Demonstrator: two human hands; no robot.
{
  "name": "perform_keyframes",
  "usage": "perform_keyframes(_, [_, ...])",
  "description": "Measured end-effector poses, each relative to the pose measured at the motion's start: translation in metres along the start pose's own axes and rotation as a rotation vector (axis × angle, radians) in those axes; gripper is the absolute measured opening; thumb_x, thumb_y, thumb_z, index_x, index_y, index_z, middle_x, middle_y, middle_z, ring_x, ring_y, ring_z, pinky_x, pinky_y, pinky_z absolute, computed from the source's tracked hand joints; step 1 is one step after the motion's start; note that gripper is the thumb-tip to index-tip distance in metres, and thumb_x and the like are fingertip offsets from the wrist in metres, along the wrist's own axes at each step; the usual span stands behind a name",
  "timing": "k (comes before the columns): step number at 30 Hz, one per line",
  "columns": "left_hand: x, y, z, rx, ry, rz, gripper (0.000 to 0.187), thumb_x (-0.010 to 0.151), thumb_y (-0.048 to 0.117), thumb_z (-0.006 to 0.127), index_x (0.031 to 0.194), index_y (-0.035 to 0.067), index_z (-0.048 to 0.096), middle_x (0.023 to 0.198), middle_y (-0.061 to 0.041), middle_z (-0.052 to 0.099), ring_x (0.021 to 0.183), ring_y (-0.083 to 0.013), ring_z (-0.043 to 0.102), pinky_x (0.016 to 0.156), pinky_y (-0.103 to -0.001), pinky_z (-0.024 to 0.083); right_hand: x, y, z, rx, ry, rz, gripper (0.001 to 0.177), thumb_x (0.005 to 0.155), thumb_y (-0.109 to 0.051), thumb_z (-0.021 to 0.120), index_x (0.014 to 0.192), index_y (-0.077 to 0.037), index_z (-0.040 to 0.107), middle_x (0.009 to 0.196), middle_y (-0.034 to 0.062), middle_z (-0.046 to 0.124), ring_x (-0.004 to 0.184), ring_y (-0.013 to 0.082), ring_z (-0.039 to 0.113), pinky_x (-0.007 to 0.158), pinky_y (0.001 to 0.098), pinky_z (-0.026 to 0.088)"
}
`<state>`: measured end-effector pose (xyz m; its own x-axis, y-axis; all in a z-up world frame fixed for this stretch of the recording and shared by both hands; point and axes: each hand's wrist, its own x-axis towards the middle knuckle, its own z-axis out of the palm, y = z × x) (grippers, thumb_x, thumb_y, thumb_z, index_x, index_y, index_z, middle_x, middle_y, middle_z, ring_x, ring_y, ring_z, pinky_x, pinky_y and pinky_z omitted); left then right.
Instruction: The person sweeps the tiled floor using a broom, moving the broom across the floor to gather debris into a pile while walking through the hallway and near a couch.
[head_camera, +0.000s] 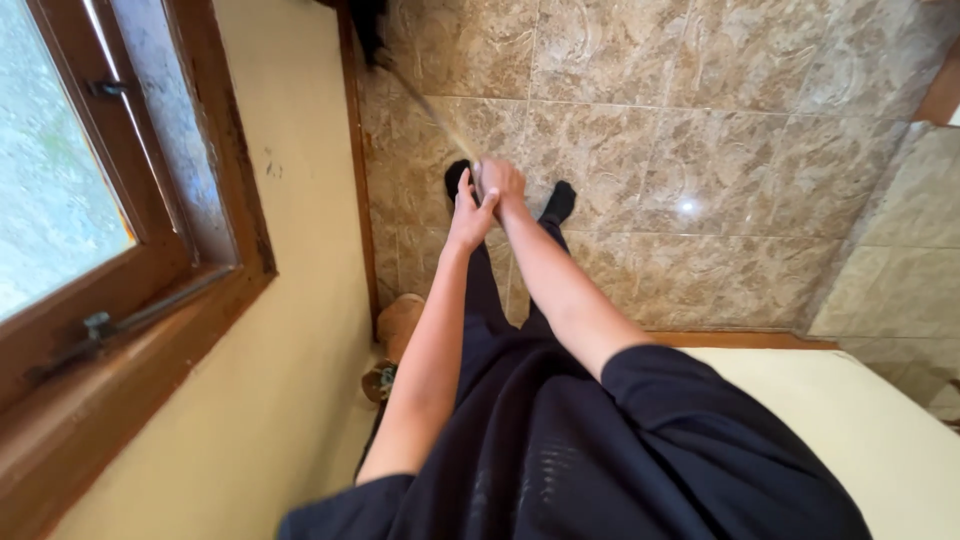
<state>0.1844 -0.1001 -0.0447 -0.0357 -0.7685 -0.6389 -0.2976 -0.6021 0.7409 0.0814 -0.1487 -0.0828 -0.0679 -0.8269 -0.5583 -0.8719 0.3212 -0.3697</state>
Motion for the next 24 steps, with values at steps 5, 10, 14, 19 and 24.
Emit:
perform_keyframes(5, [-0.001,0.008,-0.045,-0.056,-0.075,-0.115,0.064,0.101,0.035,0.058,0.157,0.010,0.039,0.130,-0.019,0.068,0.118,-0.0284,0.064,0.105,-0.038,0.046,0.102,0.009,0.013,-0.249,0.168,-0.041,0.019,0.096,-0.013,0.058,0.095,-0.012,0.076,0.084,0.0143,0.076,0.078,0.0333,0.075,0.064,0.0481,0.058])
perform_keyframes(10, [0.026,-0.014,-0.056,-0.167,-0.113,-0.246,0.061,0.102,0.035,0.057,0.155,0.011,0.040,0.130,-0.015,0.067,0.112,-0.0254,0.064,0.100,-0.037,0.050,0.101,0.004,-0.018,-0.066,0.103,0.099,0.022,0.097,-0.024,0.058,0.110,-0.016,0.074,0.090,0.0168,0.075,0.089,0.0371,0.073,0.075,0.0517,0.056])
perform_keyframes(14, [0.039,-0.017,-0.056,-0.077,-0.116,-0.154,0.057,0.103,0.033,0.060,0.152,0.010,0.044,0.124,-0.016,0.071,0.115,-0.0195,0.064,0.101,-0.034,0.048,0.065,-0.005,-0.010,0.085,0.072,0.281,0.031,0.099,-0.032,0.056,0.121,-0.016,0.069,0.097,0.0198,0.074,0.095,0.0405,0.070,0.081,0.0558,0.053])
perform_keyframes(19, [0.046,-0.034,-0.048,-0.151,-0.128,-0.119,0.057,0.104,0.033,0.059,0.154,0.009,0.046,0.118,-0.017,0.069,0.105,-0.0218,0.060,0.098,-0.036,0.049,0.037,-0.004,0.040,0.231,-0.047,0.456,0.037,0.105,-0.042,0.049,0.115,-0.013,0.069,0.109,0.0207,0.073,0.105,0.0427,0.068,0.088,0.0578,0.051])
perform_keyframes(24, [0.036,-0.061,-0.024,-0.163,-0.129,-0.197,0.057,0.102,0.035,0.060,0.151,0.010,0.044,0.118,-0.012,0.072,0.112,-0.0201,0.064,0.100,-0.034,0.049,-0.031,-0.002,0.043,0.272,-0.078,0.375,0.033,0.101,-0.036,0.050,0.116,-0.013,0.068,0.104,0.0212,0.074,0.101,0.0447,0.069,0.086,0.0581,0.052])
